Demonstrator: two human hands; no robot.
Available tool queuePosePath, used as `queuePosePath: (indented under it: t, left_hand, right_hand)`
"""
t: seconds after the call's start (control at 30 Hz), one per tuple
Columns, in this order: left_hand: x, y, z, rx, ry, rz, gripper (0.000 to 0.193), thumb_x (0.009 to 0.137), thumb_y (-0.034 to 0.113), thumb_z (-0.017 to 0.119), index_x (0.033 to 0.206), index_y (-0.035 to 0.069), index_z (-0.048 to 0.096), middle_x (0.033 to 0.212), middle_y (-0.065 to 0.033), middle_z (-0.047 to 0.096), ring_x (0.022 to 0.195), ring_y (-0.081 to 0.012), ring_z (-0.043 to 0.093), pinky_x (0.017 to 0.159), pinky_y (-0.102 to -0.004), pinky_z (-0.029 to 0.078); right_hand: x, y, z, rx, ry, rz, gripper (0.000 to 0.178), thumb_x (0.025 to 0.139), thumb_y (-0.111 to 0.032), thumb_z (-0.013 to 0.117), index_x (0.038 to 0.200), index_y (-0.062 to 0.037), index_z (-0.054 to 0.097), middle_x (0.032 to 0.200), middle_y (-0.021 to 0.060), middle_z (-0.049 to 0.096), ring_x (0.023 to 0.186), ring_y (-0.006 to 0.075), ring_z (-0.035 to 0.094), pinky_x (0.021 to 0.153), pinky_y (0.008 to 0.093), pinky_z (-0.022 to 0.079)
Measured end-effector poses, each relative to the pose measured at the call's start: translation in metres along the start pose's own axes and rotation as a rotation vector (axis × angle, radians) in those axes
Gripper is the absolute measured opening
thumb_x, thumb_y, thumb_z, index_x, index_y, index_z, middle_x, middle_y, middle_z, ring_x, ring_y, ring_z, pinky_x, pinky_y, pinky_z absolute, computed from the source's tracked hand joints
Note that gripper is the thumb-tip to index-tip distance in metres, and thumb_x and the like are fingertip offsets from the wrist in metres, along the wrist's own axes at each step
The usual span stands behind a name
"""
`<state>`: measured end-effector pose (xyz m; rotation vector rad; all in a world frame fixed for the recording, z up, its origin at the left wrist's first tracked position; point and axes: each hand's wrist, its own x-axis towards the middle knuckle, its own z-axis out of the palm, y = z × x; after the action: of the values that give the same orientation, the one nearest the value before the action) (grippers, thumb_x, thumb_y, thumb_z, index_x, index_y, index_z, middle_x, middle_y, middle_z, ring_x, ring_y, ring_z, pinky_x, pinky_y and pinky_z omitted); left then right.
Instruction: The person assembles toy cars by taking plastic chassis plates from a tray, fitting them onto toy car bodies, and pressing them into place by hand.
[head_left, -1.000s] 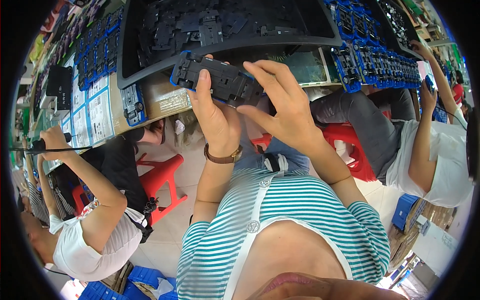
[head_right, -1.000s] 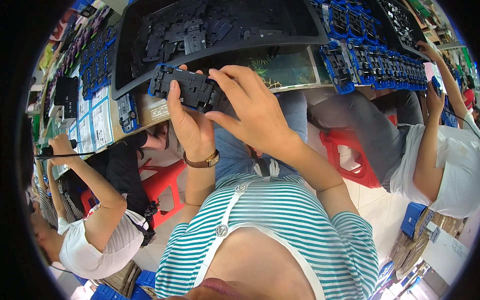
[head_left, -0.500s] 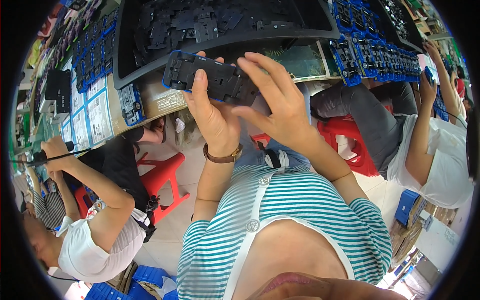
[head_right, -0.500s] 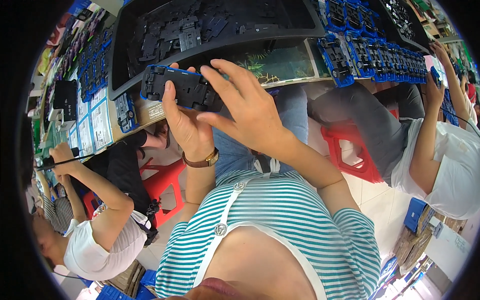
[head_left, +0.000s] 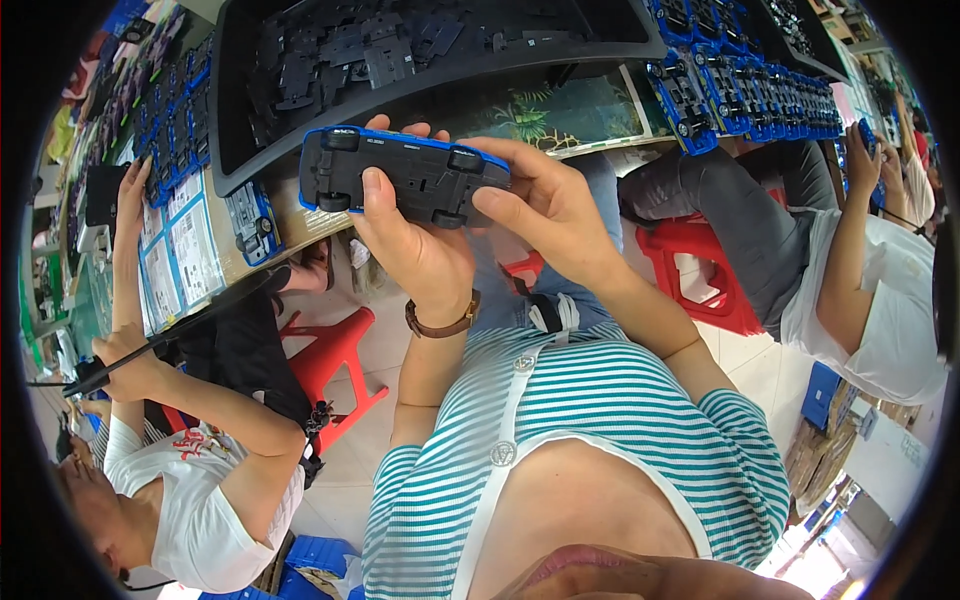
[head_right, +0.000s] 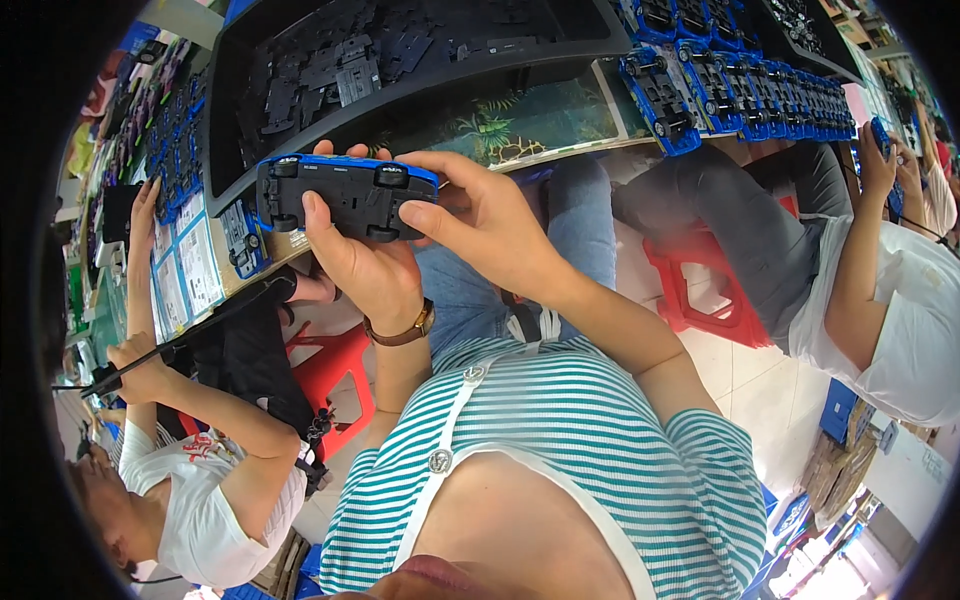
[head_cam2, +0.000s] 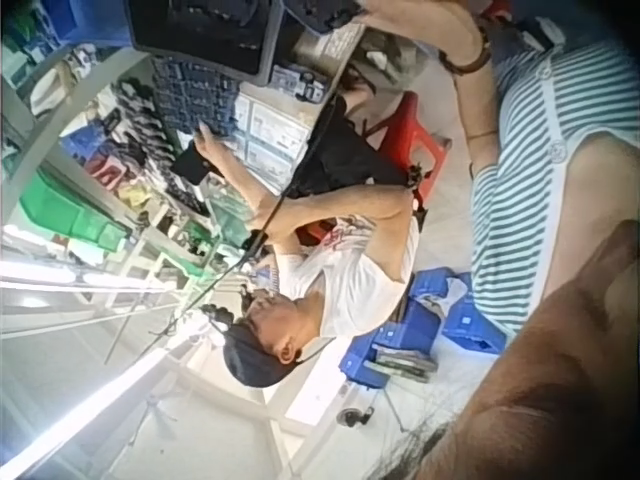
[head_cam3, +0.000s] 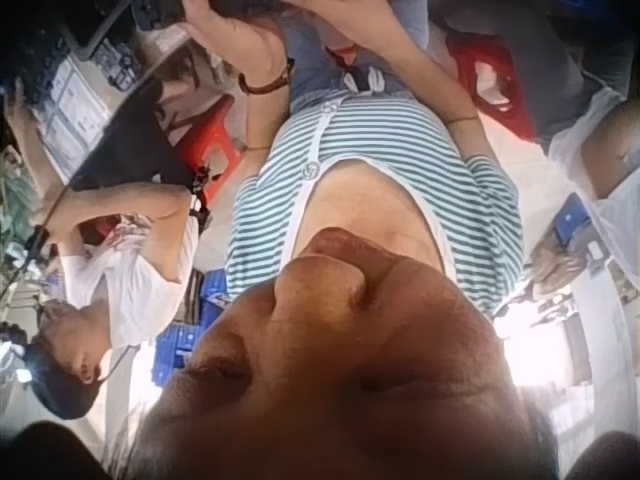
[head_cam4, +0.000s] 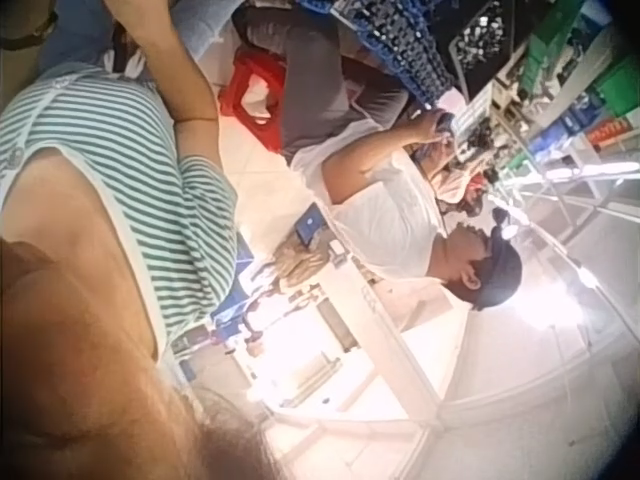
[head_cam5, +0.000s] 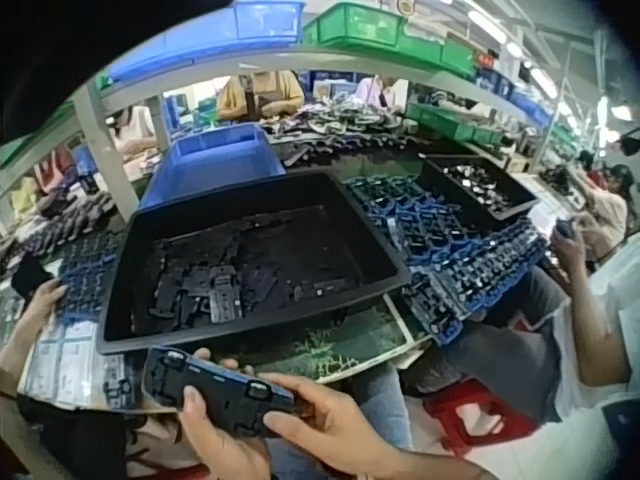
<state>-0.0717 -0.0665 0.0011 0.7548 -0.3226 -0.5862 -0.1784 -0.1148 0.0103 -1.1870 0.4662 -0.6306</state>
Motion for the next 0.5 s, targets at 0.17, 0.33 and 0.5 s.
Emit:
queuePosePath:
  t: [0.17, 0.33, 0.5]
  left_hand:
    - [-0.0019, -0.0007, 0.0014, 0.044, 0.003, 0.014, 0.045, 0.097, 0.035, 0.042, 0.127, 0.001, 0.044, 0.108, -0.0176, 0.058, 0.101, -0.0265, 0.058, 0.094, -0.0384, 0.047]
    - [-0.0030, -0.0028, 0.0062, 0.088, 0.037, 0.030, 0.047, 0.097, 0.037, 0.042, 0.126, 0.000, 0.045, 0.107, -0.0173, 0.058, 0.100, -0.0253, 0.058, 0.092, -0.0374, 0.048]
    - [0.0004, -0.0028, 0.0005, 0.053, -0.020, -0.001, 0.045, 0.095, 0.032, 0.043, 0.126, -0.001, 0.044, 0.109, -0.0180, 0.057, 0.102, -0.0251, 0.058, 0.091, -0.0380, 0.049]
  right_hand:
    - [-0.0013, 0.0027, 0.0015, -0.075, 0.012, -0.061, 0.044, 0.092, -0.011, 0.059, 0.130, 0.0023, 0.044, 0.117, 0.0104, 0.057, 0.104, 0.0145, 0.058, 0.086, 0.0291, 0.052]
    - [-0.0011, 0.0034, -0.0026, -0.134, 0.037, -0.070, 0.041, 0.091, -0.010, 0.060, 0.128, 0.0027, 0.047, 0.115, 0.0111, 0.058, 0.102, 0.0141, 0.059, 0.086, 0.0288, 0.052]
    - [0.0053, 0.0024, -0.0041, -0.079, 0.019, -0.072, 0.040, 0.091, -0.010, 0.059, 0.127, 0.0026, 0.048, 0.113, 0.0104, 0.059, 0.100, 0.0124, 0.058, 0.086, 0.0270, 0.050]
